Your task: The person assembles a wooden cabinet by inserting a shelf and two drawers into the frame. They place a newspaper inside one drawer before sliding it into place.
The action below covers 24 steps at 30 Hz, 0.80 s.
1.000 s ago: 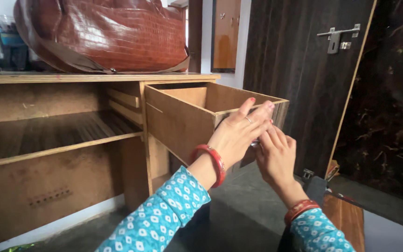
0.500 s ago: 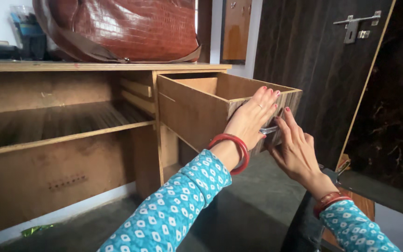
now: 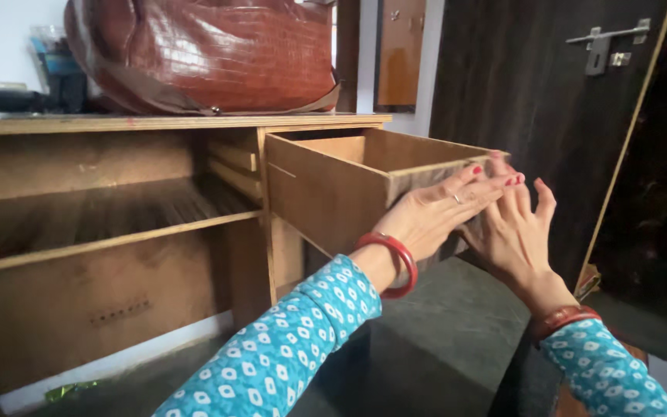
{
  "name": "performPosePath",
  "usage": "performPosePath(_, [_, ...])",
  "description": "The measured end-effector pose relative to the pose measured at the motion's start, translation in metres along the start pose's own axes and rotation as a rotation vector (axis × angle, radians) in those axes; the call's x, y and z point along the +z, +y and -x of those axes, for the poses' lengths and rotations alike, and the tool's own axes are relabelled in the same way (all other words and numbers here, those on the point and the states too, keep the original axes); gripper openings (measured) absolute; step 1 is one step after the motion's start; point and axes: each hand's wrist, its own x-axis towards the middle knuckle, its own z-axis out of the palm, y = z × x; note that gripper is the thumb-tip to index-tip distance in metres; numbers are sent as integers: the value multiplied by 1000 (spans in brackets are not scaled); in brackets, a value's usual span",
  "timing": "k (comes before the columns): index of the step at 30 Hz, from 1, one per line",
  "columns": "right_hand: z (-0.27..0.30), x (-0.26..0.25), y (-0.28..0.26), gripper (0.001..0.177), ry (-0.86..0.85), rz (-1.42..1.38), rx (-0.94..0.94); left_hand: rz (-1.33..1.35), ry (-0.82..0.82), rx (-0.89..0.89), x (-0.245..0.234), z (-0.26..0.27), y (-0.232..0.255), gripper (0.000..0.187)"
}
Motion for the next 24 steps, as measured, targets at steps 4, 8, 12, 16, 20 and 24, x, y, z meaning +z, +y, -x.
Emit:
performPosePath(4, [-16, 8, -13, 82, 27, 58, 40, 18, 101, -70, 33, 4, -29, 76])
performPosePath(8, [-25, 21, -21, 81, -13, 98, 29, -8, 52, -56, 37, 19, -35, 77])
performPosePath(12, [-13, 39, -24, 86, -139, -31, 114, -4, 52, -110, 35, 27, -28, 80])
performPosePath(16, [-4, 48, -27, 91, -196, -132, 106, -25, -87, -85, 45, 28, -31, 90])
performPosePath(20, [-11, 37, -36, 80, -92, -205, 108, 5, -162, -119, 47, 25, -26, 92])
performPosePath(24, [-34, 22, -38, 62, 99, -486, -46, -35, -234, -229, 43, 29, -13, 103])
